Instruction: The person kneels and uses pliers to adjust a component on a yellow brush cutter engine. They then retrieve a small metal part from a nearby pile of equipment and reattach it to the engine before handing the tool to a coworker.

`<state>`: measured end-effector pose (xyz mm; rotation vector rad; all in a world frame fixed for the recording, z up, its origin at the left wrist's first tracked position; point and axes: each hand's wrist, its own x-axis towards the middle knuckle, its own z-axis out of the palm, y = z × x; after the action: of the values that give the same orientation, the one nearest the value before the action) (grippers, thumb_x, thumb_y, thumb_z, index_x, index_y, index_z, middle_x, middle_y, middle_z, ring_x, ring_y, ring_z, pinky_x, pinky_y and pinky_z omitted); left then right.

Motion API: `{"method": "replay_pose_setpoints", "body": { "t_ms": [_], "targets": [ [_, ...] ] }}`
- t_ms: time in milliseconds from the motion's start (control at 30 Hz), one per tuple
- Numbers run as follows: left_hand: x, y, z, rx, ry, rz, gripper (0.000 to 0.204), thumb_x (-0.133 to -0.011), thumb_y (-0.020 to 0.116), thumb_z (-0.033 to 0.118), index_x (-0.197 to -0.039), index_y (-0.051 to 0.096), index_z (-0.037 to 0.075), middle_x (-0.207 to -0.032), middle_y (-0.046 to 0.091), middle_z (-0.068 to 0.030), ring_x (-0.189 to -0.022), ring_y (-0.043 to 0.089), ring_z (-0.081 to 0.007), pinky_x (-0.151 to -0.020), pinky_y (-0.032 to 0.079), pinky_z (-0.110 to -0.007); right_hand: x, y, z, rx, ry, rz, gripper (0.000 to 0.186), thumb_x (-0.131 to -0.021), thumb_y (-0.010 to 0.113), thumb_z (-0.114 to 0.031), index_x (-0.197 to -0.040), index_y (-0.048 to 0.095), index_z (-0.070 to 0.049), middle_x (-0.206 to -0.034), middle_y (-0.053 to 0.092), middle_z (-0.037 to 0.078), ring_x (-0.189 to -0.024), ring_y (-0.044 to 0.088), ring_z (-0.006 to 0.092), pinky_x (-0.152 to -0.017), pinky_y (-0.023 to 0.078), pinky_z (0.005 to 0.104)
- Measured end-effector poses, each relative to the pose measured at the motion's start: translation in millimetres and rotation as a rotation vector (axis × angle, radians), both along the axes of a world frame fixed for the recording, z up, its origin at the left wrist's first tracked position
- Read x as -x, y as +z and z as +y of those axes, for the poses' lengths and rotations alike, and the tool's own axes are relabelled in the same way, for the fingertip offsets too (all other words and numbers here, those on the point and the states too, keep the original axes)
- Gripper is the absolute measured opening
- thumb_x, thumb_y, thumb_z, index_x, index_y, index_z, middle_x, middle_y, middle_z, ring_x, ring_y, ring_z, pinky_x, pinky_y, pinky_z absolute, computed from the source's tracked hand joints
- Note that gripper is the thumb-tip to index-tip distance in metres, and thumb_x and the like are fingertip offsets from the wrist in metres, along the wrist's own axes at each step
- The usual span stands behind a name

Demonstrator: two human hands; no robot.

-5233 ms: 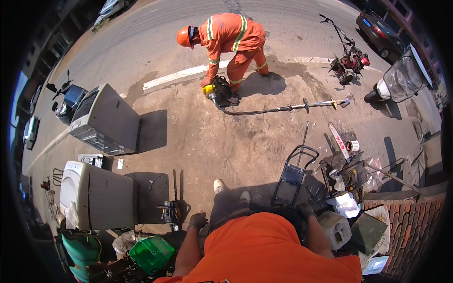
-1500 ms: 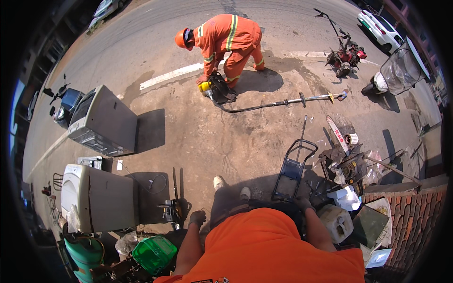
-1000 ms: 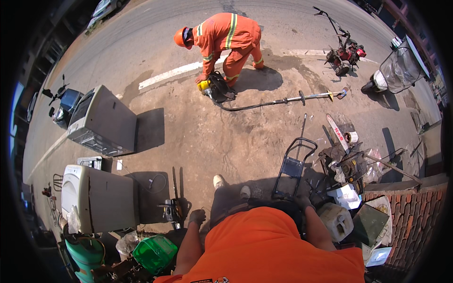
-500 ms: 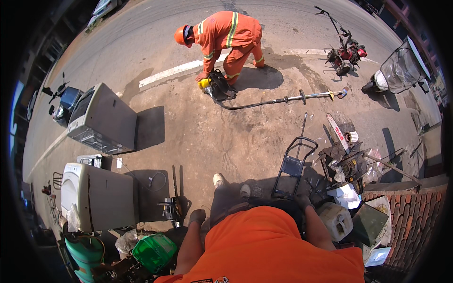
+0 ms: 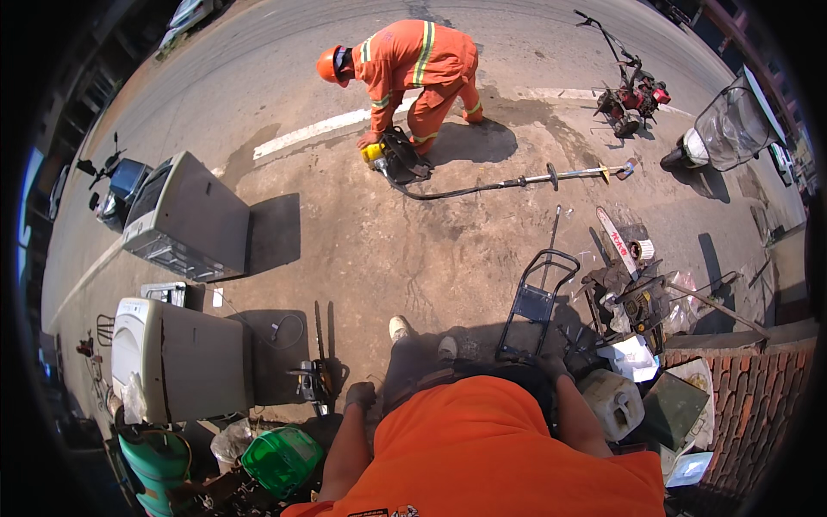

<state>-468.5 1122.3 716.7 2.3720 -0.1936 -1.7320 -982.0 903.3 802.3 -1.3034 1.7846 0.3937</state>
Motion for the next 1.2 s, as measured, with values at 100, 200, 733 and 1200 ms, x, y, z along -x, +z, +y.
{"method": "replay_pose_setpoints", "body": {
  "t_ms": [100, 200, 733, 1200],
  "targets": [
    [6, 15, -13, 0.002, 0.051, 0.034, 0.027, -0.086, 0.055, 0.024, -0.103, 0.062, 0.004, -0.076, 0.065, -0.0107, -0.058, 0.062, -0.0208, -0.049, 0.046, -0.035, 7, -8, 2, 0.004, 0.008, 0.003, 0.058, -0.084, 0.053, -0.054, -0.103, 0.069, -0.002, -0.106, 0.065, 0.025, -0.104, 0.062, 0.0384, -0.092, 0.046, 0.0431],
    [4, 16, -11, 0.008, 0.086, 0.04, 0.025, -0.086, 0.055, 0.023, -0.101, 0.062, 0.004, -0.075, 0.064, -0.0112, -0.057, 0.061, -0.021, -0.048, 0.045, -0.035, 1, -4, 0, -0.014, 0.003, 0.007, 0.059, -0.084, 0.052, -0.055, -0.103, 0.069, -0.001, -0.106, 0.065, 0.025, -0.104, 0.062, 0.0384, -0.092, 0.046, 0.0432],
    [10, 30, -18, -0.008, 0.038, 0.057, 0.025, -0.088, 0.053, 0.022, -0.101, 0.062, 0.003, -0.075, 0.065, -0.0122, -0.057, 0.062, -0.0224, -0.048, 0.046, -0.037, 13, -17, 2, 0.002, 0.07, 0.023, 0.056, -0.086, 0.048, -0.052, -0.102, 0.069, -0.002, -0.107, 0.064, 0.025, -0.104, 0.061, 0.0399, -0.092, 0.045, 0.0448],
    [7, 27, -17, -0.012, 0.093, 0.032, 0.024, -0.089, 0.053, 0.022, -0.1, 0.062, 0.003, -0.075, 0.064, -0.012, -0.056, 0.061, -0.0222, -0.048, 0.045, -0.037, 2, -7, -2, -0.013, 0.066, -0.009, 0.064, -0.087, 0.044, -0.058, -0.095, 0.07, 0.0, -0.097, 0.066, 0.024, -0.096, 0.063, 0.039, -0.088, 0.046, 0.0436]
  ]
}}
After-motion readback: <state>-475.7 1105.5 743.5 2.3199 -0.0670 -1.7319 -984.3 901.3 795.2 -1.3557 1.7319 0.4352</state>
